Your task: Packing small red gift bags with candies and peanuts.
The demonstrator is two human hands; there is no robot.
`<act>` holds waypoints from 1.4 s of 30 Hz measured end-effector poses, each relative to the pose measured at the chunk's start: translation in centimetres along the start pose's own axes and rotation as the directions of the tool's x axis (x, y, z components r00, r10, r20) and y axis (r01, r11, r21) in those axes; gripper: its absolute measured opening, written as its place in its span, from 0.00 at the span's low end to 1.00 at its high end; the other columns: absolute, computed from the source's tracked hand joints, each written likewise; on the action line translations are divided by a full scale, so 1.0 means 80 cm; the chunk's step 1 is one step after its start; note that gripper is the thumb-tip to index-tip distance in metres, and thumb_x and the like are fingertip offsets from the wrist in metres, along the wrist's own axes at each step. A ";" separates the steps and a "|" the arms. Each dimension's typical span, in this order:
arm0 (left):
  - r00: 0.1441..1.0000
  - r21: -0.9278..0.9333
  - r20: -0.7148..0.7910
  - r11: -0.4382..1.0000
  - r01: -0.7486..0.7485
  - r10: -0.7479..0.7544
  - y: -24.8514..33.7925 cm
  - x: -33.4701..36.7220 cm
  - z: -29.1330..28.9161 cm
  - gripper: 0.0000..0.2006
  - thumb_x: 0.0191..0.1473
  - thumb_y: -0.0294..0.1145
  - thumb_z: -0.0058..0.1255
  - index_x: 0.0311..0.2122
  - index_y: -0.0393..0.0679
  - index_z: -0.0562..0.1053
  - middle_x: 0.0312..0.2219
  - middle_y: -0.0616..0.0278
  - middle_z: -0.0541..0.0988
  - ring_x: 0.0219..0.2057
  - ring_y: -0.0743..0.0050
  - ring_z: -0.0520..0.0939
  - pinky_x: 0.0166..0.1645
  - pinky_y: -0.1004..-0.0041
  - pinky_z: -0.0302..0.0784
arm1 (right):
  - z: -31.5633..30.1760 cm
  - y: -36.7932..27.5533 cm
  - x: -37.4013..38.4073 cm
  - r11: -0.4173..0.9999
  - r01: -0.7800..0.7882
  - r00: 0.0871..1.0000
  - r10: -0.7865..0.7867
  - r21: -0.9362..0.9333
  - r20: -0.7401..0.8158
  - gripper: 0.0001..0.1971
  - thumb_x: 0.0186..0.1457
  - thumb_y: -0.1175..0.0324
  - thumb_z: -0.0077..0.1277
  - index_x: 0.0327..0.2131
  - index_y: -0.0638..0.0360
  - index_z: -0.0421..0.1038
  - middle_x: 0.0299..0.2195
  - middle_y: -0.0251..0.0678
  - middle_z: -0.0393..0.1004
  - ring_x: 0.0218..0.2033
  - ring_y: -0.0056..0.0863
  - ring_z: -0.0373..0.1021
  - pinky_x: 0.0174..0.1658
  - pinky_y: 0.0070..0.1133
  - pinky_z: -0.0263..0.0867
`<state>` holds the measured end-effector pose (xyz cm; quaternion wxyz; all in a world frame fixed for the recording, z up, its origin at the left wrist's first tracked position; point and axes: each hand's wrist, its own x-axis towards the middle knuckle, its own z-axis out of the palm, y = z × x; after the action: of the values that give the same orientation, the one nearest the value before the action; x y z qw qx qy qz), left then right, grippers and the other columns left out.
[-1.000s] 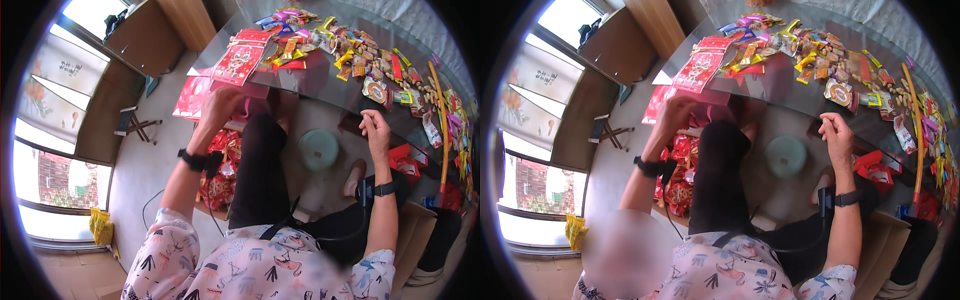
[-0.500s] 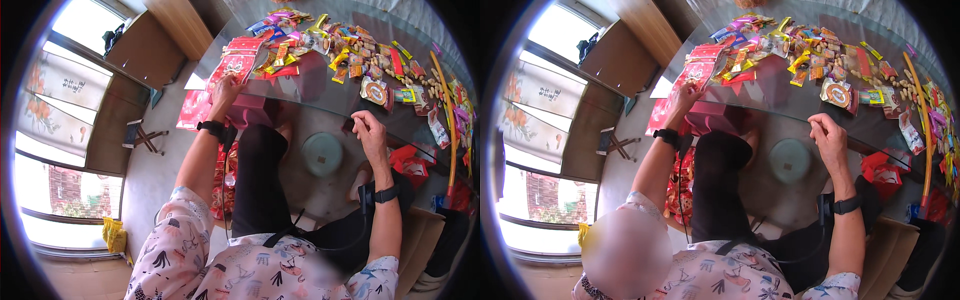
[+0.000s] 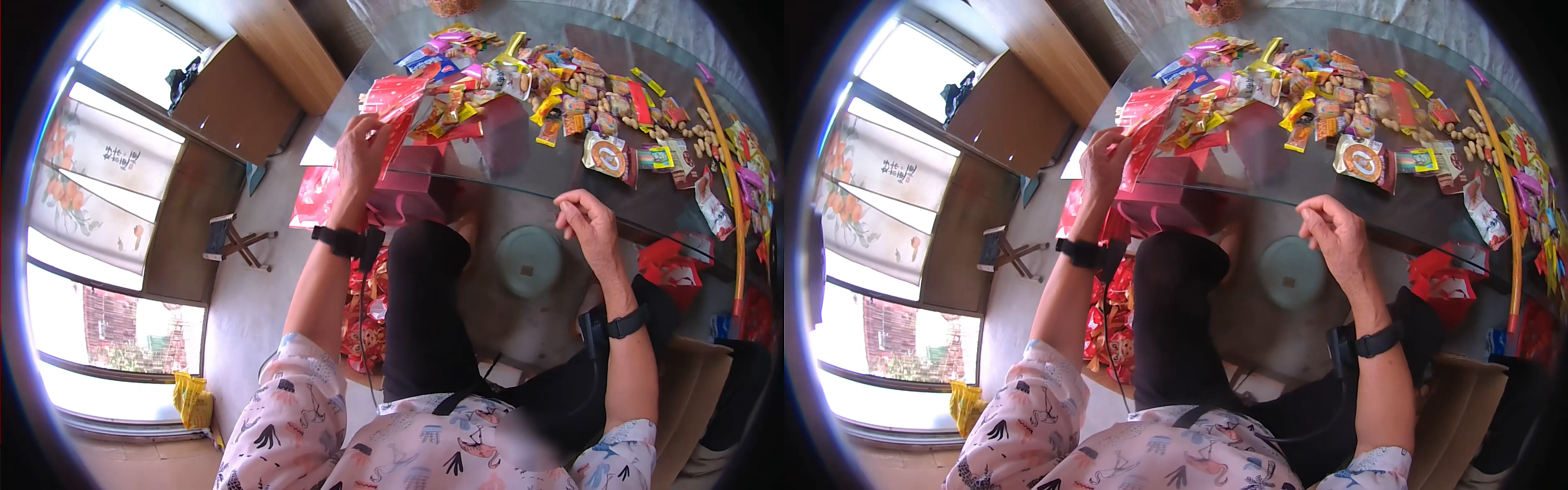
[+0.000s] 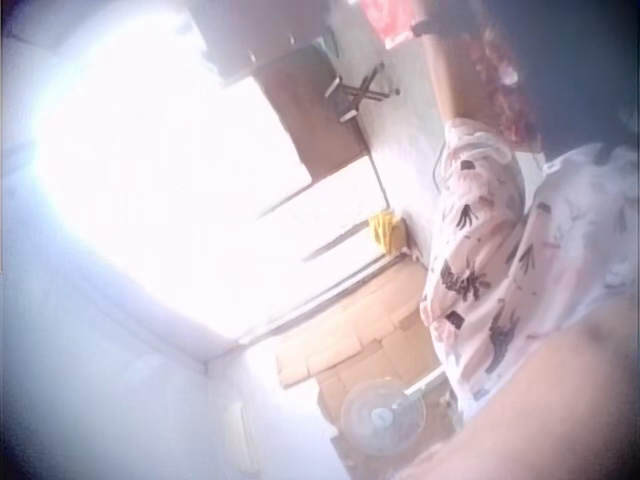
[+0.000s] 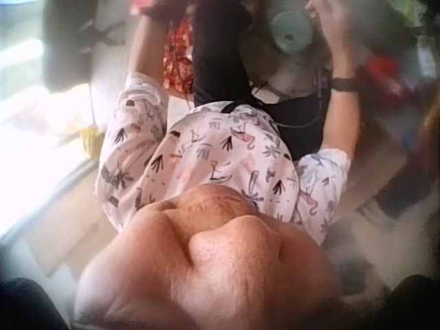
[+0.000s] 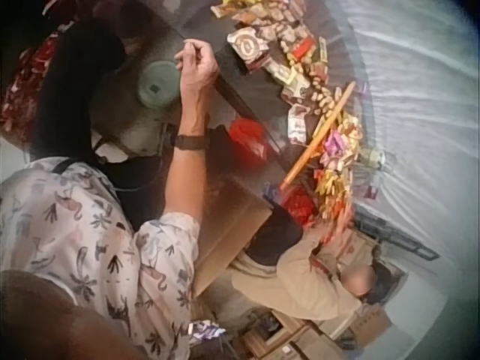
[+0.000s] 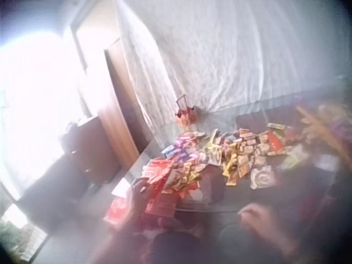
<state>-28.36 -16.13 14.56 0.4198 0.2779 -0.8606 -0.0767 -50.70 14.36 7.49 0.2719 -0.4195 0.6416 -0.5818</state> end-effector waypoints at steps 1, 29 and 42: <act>0.997 -0.096 0.019 0.993 -0.068 0.070 0.029 -0.003 0.000 0.06 0.52 0.29 0.56 0.33 0.38 0.78 0.42 0.52 0.79 0.35 0.54 0.83 0.37 0.66 0.79 | 0.001 -0.001 -0.001 0.999 0.029 1.000 -0.029 0.013 0.003 0.11 0.63 0.63 0.48 0.39 0.62 0.73 0.24 0.31 0.74 0.24 0.15 0.69 0.29 0.15 0.64; 0.907 -0.399 0.393 0.917 0.020 0.151 0.150 -0.106 0.055 0.12 0.58 0.32 0.52 0.42 0.35 0.76 0.33 0.57 0.78 0.35 0.69 0.80 0.40 0.73 0.74 | 0.004 0.045 -0.007 0.696 -0.368 0.922 0.188 0.616 0.338 0.11 0.60 0.74 0.44 0.44 0.65 0.71 0.39 0.37 0.78 0.38 0.21 0.76 0.43 0.20 0.72; 0.557 -0.453 0.824 0.470 0.757 -0.104 0.119 -0.134 0.098 0.12 0.58 0.34 0.55 0.34 0.33 0.78 0.25 0.67 0.80 0.26 0.86 0.77 0.31 0.81 0.74 | 0.008 0.053 -0.001 0.946 -0.210 0.972 0.176 0.248 0.154 0.10 0.60 0.71 0.46 0.43 0.65 0.71 0.39 0.36 0.78 0.38 0.21 0.75 0.43 0.21 0.71</act>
<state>-32.99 -3.16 5.75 0.0961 0.2445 -0.7101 -0.6533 -51.07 13.98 3.26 0.4218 -0.3519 0.5779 -0.6036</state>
